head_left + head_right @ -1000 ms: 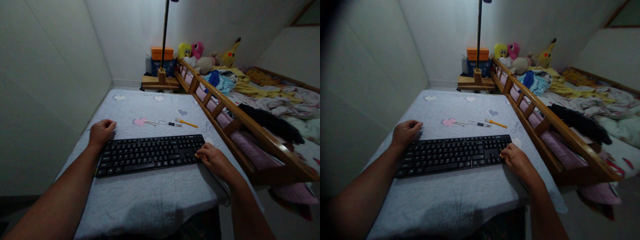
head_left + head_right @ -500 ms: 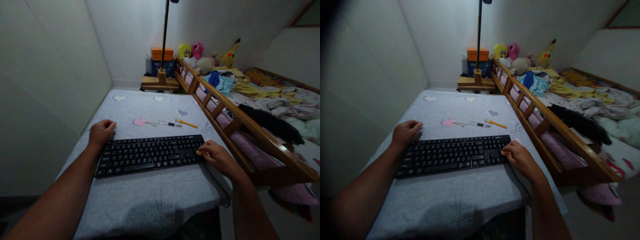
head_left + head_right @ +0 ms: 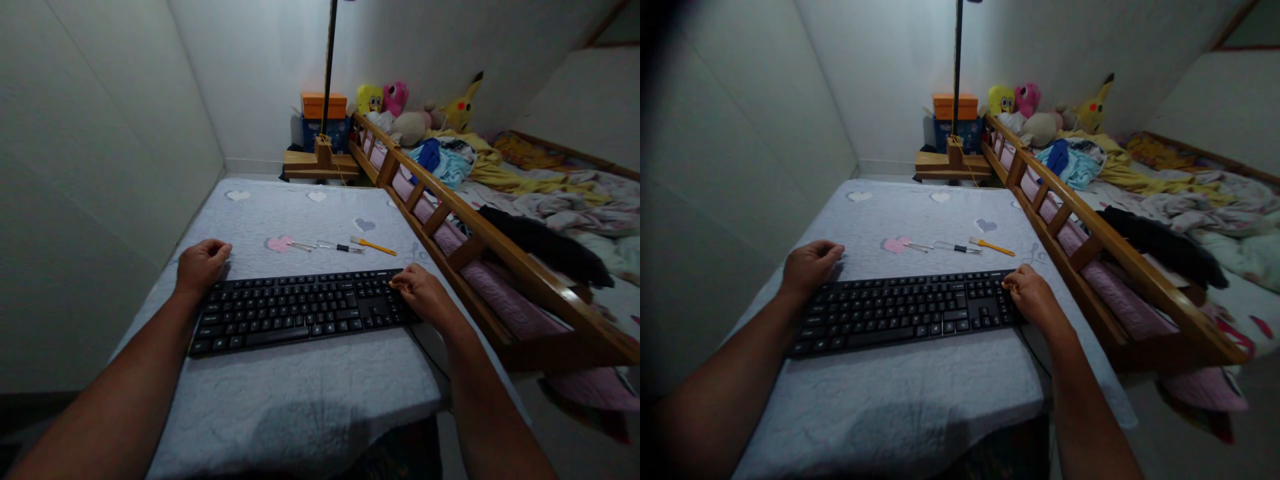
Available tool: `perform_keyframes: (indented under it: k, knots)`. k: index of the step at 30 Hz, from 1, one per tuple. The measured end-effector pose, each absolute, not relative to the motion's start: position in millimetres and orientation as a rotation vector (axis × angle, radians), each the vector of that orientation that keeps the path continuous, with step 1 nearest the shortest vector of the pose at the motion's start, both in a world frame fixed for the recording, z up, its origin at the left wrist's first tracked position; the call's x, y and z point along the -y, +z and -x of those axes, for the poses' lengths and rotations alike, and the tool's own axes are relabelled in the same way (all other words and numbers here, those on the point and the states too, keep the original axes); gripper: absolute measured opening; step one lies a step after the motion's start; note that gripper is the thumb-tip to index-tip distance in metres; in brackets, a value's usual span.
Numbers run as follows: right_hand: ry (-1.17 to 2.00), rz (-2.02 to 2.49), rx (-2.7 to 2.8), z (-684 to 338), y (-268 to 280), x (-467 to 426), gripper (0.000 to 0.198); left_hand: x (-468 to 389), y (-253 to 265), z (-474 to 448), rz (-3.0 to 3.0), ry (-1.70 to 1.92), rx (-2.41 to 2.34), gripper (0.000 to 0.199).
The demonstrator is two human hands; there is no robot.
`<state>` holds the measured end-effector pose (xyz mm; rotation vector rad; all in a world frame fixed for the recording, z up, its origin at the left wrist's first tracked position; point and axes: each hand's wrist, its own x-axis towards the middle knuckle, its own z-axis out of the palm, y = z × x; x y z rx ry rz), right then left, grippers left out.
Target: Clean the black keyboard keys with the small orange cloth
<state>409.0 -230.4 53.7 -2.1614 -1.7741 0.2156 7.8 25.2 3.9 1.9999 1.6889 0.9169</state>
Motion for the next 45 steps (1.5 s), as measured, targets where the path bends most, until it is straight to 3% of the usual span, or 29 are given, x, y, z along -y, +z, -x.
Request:
perform_keyframes:
  k: [26,45]
  knots:
    - [0.429,2.113,1.860,-387,68,290,0.021,-26,3,-7,-1.997,0.933,-1.681,0.032]
    - [0.314,2.130,1.785,-405,55,300,0.019,-26,2,-7,-2.028,0.915,-1.711,0.032]
